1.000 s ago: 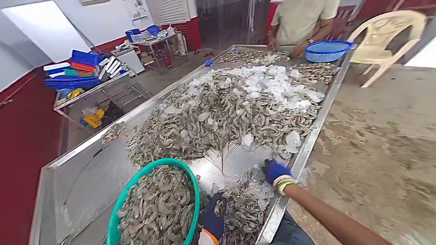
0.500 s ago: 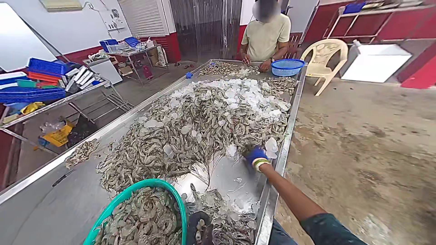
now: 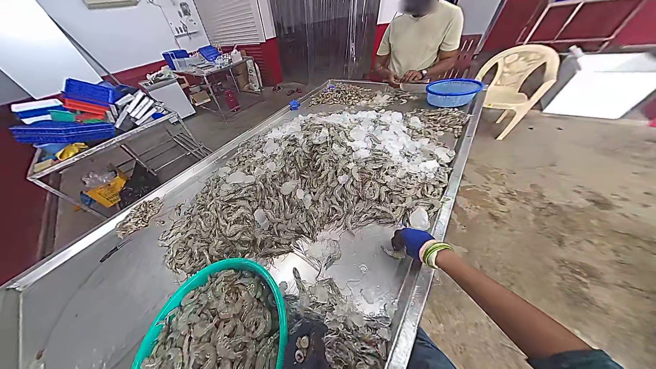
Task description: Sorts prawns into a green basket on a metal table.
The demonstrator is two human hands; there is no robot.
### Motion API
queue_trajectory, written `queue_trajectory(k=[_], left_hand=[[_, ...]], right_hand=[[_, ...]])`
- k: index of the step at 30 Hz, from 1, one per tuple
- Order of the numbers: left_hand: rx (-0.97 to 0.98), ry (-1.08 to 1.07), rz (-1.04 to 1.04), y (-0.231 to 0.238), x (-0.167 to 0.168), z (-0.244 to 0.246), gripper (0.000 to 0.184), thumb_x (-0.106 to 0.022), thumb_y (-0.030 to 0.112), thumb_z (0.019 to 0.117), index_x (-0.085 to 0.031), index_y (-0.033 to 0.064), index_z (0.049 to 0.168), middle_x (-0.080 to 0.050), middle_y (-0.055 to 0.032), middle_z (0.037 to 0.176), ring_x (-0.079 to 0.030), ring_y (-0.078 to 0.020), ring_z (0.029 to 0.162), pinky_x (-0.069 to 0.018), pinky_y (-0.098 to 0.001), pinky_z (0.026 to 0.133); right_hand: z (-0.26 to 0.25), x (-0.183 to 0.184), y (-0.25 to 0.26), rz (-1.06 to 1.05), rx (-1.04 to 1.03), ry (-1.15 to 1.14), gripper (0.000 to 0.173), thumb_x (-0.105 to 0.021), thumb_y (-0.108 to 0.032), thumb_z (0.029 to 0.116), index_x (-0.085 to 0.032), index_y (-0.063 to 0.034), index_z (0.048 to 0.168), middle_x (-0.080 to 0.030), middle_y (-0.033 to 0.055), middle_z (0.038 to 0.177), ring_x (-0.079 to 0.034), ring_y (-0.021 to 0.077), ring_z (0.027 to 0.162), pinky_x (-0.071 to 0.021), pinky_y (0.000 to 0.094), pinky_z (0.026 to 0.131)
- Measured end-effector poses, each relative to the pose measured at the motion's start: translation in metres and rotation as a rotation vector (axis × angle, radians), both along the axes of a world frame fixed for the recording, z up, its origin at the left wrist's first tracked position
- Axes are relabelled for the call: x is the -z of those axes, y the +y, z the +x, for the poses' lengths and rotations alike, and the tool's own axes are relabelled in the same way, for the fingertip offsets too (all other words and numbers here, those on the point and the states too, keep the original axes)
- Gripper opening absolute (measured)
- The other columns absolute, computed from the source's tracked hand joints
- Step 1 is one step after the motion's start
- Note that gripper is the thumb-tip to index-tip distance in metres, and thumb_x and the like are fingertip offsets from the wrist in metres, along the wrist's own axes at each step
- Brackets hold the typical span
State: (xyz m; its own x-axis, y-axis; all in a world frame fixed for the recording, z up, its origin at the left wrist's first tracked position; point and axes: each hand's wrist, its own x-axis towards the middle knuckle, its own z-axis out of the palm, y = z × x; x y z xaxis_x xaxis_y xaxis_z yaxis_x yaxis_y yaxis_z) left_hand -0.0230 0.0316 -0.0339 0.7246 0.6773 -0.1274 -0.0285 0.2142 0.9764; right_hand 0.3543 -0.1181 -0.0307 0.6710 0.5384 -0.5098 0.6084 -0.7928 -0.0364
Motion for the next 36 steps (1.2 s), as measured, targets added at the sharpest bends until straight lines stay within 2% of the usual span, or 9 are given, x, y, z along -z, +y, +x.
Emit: queue_trajectory(k=[2, 4, 7, 10, 22, 24, 27, 31, 36], left_hand=[[0.083, 0.046, -0.068, -0.004, -0.004, 0.001, 0.023, -0.051, 0.002, 0.0994, -0.062, -0.0079, 0.117, -0.077, -0.0112, 0.094, -0.066, -0.0103, 0.056, -0.0524, -0.0235, 0.044], [0.114, 0.105, -0.038, -0.009, -0.001, 0.008, 0.032, -0.058, -0.002, 0.096, -0.059, -0.0102, 0.127, -0.074, -0.0182, 0.117, -0.077, -0.0233, 0.09, -0.0655, -0.0371, 0.068], [0.099, 0.226, 0.412, -0.016, 0.018, 0.029, 0.041, -0.061, 0.0, 0.092, -0.063, -0.0062, 0.133, -0.067, -0.0181, 0.134, -0.066, -0.0241, 0.123, -0.0535, -0.0399, 0.105], [0.185, 0.452, 0.617, -0.019, 0.007, 0.045, 0.063, -0.058, -0.01, 0.0866, -0.053, 0.0039, 0.148, -0.052, -0.0185, 0.152, -0.049, -0.0325, 0.142, -0.0381, -0.0468, 0.119], [0.277, 0.703, 0.363, -0.01, -0.038, 0.038, 0.05, -0.066, 0.0, 0.0923, -0.055, 0.0001, 0.141, -0.065, -0.0238, 0.126, -0.065, -0.033, 0.115, -0.0501, -0.0489, 0.103], [0.212, 0.529, 0.282, -0.005, -0.031, 0.028, 0.046, -0.062, -0.006, 0.0901, -0.056, -0.0028, 0.136, -0.068, -0.0174, 0.101, -0.067, -0.022, 0.085, -0.0569, -0.0393, 0.081], [0.23, 0.287, 0.208, 0.001, -0.018, 0.025, 0.047, -0.067, -0.009, 0.0852, -0.056, -0.0095, 0.131, -0.066, -0.0212, 0.116, -0.067, -0.0189, 0.098, -0.0572, -0.0348, 0.089], [0.053, 0.064, 0.15, -0.004, -0.001, 0.028, 0.034, -0.058, -0.005, 0.0815, -0.061, -0.0124, 0.114, -0.067, -0.0093, 0.095, -0.064, -0.006, 0.076, -0.0574, -0.0262, 0.073], [0.068, 0.018, 0.085, 0.005, 0.002, 0.01, 0.031, -0.056, -0.005, 0.0956, -0.061, -0.0102, 0.125, -0.073, -0.0147, 0.1, -0.072, -0.0186, 0.073, -0.0644, -0.0345, 0.064]], right_hand=[[-0.008, 0.014, -0.003, 0.007, 0.018, -0.07, 0.05, -0.073, 0.002, 0.0837, -0.058, 0.0044, 0.131, -0.061, 0.0305, 0.13, -0.06, 0.0496, 0.121, -0.0495, 0.0638, 0.097], [-0.037, 0.022, 0.003, 0.089, 0.163, -0.064, 0.055, -0.07, 0.001, 0.0872, -0.051, 0.0087, 0.139, -0.055, 0.035, 0.135, -0.057, 0.0525, 0.123, -0.0497, 0.0634, 0.1], [-0.106, 0.027, 0.024, 0.145, 0.137, 0.07, 0.058, -0.073, -0.009, 0.0882, -0.052, 0.0046, 0.141, -0.056, 0.0326, 0.137, -0.057, 0.0512, 0.125, -0.0495, 0.064, 0.101], [-0.178, 0.007, 0.05, 0.229, -0.181, 0.212, 0.037, -0.06, -0.008, 0.0967, -0.063, -0.0051, 0.133, -0.062, 0.0243, 0.133, -0.063, 0.0449, 0.119, -0.0538, 0.0618, 0.095], [-0.189, -0.024, 0.06, 0.259, -0.248, -0.054, 0.013, -0.063, -0.004, 0.0911, -0.073, 0.0003, 0.099, -0.071, 0.0232, 0.108, -0.065, 0.0439, 0.11, -0.0496, 0.0613, 0.095], [-0.146, -0.021, 0.058, 0.149, -0.212, 0.022, 0.022, -0.063, -0.015, 0.0969, -0.073, -0.0029, 0.113, -0.065, 0.0261, 0.126, -0.056, 0.0478, 0.126, -0.0428, 0.0671, 0.103], [-0.103, -0.008, 0.08, 0.257, -0.337, 0.026, 0.026, -0.064, -0.012, 0.0965, -0.074, -0.0058, 0.12, -0.061, 0.0259, 0.136, -0.05, 0.0481, 0.134, -0.0357, 0.0654, 0.113], [-0.088, 0.015, 0.124, 0.216, -0.295, 0.029, 0.032, -0.064, -0.005, 0.0954, -0.065, -0.0011, 0.127, -0.06, 0.0261, 0.134, -0.057, 0.0459, 0.128, -0.0472, 0.0624, 0.103], [-0.087, 0.007, 0.09, 0.198, 0.011, 0.182, 0.04, -0.055, -0.034, 0.1053, -0.061, -0.0104, 0.137, -0.068, 0.0245, 0.127, -0.065, 0.0444, 0.12, -0.049, 0.0664, 0.099]])
